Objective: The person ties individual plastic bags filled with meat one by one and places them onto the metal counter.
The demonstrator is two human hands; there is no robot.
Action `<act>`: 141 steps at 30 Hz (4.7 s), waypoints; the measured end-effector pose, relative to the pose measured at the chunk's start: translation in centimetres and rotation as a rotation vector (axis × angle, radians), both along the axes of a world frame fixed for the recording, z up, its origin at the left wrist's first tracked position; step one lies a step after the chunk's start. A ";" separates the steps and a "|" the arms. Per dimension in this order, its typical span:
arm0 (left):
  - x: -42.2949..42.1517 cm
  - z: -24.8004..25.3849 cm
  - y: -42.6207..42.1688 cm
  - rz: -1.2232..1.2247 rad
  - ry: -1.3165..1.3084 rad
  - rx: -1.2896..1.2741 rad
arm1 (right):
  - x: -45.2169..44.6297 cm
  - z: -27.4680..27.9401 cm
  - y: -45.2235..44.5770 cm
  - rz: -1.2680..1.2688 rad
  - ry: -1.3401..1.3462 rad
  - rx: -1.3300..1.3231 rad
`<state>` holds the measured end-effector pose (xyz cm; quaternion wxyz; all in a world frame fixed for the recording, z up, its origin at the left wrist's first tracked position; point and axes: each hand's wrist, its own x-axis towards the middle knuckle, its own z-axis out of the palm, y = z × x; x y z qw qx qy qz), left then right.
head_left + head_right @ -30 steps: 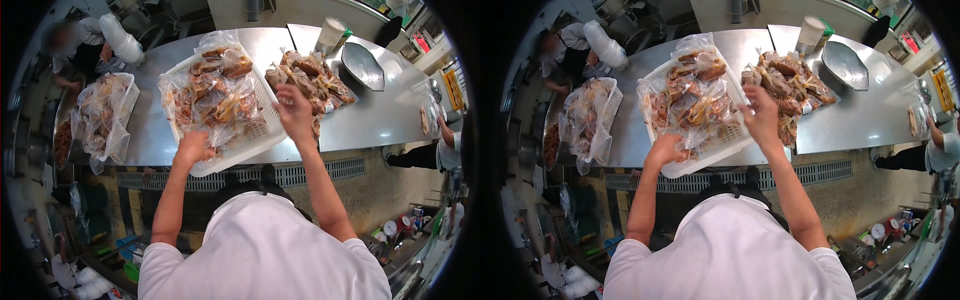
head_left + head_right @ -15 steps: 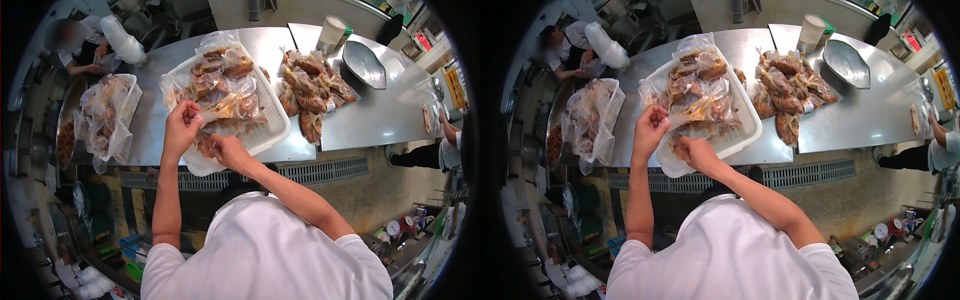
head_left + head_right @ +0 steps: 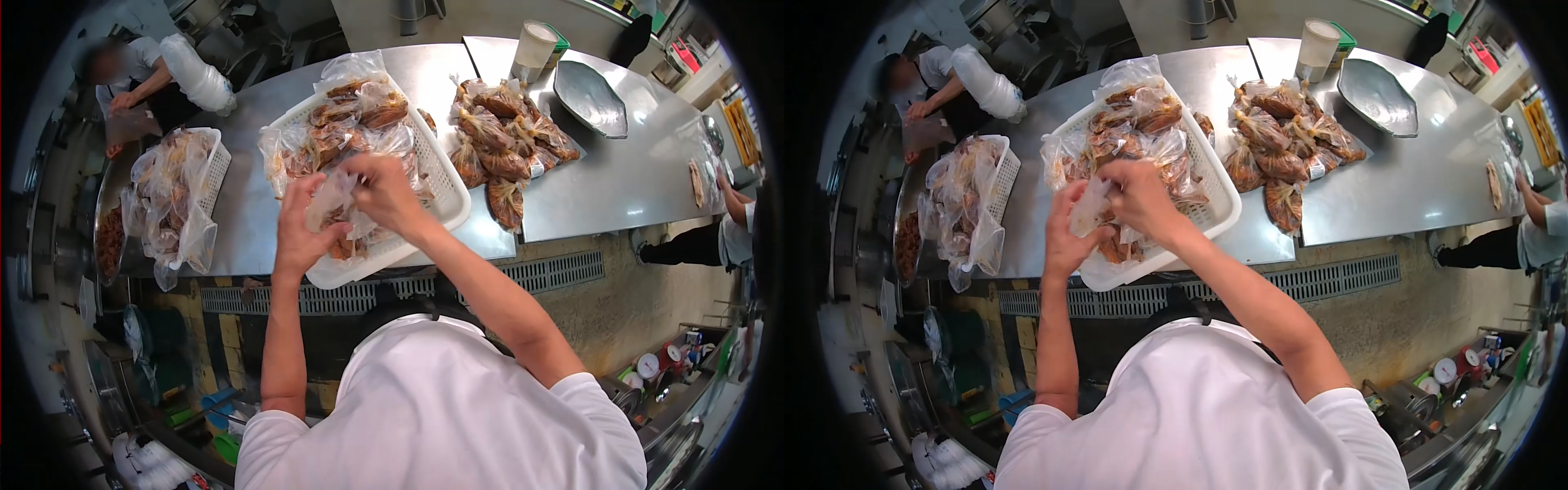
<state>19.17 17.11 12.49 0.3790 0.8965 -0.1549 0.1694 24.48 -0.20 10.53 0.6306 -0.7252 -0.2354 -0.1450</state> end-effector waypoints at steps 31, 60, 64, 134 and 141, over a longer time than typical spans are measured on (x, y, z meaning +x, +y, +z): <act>2.9 6.0 -2.7 -0.053 -0.108 -0.850 | -2.6 -2.8 -4.9 0.175 0.593 0.189; 2.5 -0.7 -3.4 -0.236 0.423 -0.664 | -1.7 0.6 -3.5 -0.049 0.405 -0.090; 0.7 0.2 -6.9 -0.008 -0.066 -0.133 | -2.1 0.6 -2.6 -0.141 0.400 0.152; -1.1 -1.0 -2.0 -0.121 -0.042 -0.064 | -1.1 1.8 -4.3 -0.054 0.358 -0.184; 0.6 -2.9 0.0 0.004 0.072 -0.142 | -1.2 2.1 -6.6 -0.187 0.418 -0.176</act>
